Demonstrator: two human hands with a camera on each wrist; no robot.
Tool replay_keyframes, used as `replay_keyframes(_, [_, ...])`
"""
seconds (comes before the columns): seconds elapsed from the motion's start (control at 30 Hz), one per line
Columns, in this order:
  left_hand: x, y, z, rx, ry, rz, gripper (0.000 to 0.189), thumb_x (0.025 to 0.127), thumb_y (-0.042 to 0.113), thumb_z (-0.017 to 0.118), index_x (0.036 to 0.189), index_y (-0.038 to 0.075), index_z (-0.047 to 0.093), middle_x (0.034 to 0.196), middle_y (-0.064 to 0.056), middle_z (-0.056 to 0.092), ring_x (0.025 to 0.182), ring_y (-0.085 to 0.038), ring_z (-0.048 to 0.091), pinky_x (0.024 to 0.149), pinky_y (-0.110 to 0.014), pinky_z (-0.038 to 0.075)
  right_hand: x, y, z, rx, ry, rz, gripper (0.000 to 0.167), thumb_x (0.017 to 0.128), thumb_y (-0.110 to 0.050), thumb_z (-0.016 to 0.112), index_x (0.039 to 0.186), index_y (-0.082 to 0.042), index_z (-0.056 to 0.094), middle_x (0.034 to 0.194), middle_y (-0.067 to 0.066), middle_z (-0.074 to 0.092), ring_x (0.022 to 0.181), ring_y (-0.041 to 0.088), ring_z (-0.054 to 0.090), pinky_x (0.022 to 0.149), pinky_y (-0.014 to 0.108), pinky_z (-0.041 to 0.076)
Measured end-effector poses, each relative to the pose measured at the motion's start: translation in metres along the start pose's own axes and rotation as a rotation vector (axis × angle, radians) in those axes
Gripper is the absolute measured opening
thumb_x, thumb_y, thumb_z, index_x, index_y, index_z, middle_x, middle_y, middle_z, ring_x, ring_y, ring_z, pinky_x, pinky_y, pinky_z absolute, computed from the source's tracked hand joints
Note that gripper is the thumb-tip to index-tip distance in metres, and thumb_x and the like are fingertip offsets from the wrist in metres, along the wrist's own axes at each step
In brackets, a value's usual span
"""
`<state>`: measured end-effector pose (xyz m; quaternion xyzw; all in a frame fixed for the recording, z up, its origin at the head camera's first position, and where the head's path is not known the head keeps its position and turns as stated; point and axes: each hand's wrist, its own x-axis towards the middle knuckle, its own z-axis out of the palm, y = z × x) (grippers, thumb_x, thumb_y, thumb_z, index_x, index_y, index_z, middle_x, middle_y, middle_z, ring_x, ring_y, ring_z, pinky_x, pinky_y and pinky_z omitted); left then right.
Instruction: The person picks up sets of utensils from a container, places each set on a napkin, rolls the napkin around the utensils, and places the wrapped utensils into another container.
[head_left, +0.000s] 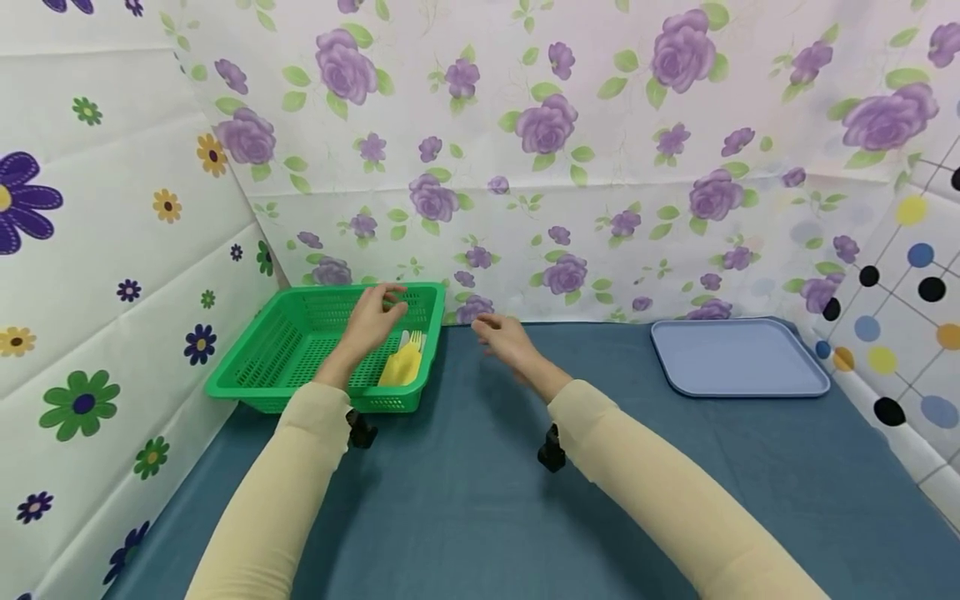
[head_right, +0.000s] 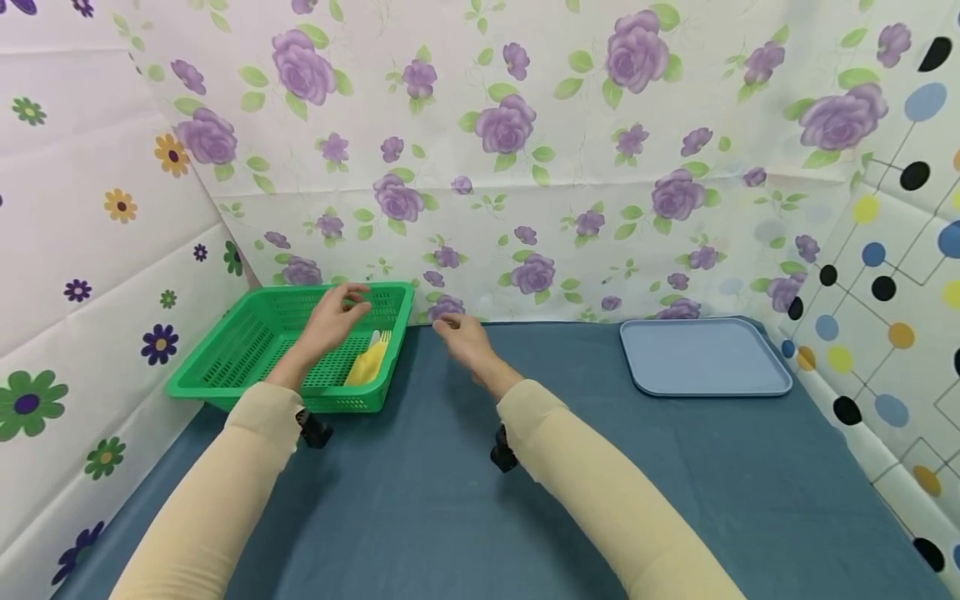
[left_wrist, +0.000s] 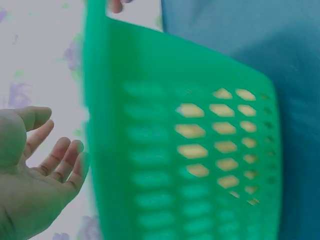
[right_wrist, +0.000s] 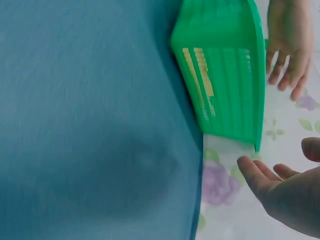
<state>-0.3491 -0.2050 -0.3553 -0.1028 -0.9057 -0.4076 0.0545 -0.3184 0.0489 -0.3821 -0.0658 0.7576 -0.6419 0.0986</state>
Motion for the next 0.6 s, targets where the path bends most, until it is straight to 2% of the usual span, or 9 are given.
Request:
replay_keyframes(0.2, [0.005, 0.032, 0.010, -0.051, 0.022, 0.088, 0.040, 0.113, 0.026, 0.050, 0.147, 0.006, 0.053, 0.143, -0.019, 0.048, 0.127, -0.037, 0.051, 0.104, -0.054, 0.047, 0.000, 0.000, -0.037, -0.163, 0.036, -0.049, 0.052, 0.114, -0.028, 0.048, 0.161, -0.007, 0.040, 0.158, 0.020, 0.045, 0.143, 0.037, 0.046, 0.117, 0.055, 0.039])
replay_keyframes(0.4, [0.009, 0.057, 0.034, -0.073, 0.020, 0.154, 0.041, 0.114, 0.029, 0.046, 0.146, 0.005, 0.054, 0.148, -0.018, 0.046, 0.134, -0.037, 0.046, 0.111, -0.053, 0.042, -0.002, 0.000, -0.069, -0.230, 0.065, -0.048, 0.055, 0.114, -0.032, 0.046, 0.162, -0.008, 0.038, 0.161, 0.020, 0.042, 0.147, 0.037, 0.041, 0.118, 0.056, 0.038])
replay_keyframes(0.6, [0.011, 0.078, 0.058, -0.072, 0.003, 0.180, 0.043, 0.113, 0.034, 0.047, 0.147, 0.008, 0.054, 0.149, -0.016, 0.046, 0.140, -0.036, 0.042, 0.113, -0.053, 0.040, -0.006, 0.006, -0.095, -0.271, 0.096, -0.037, 0.056, 0.114, -0.034, 0.045, 0.163, -0.009, 0.036, 0.163, 0.020, 0.039, 0.149, 0.038, 0.037, 0.119, 0.057, 0.036])
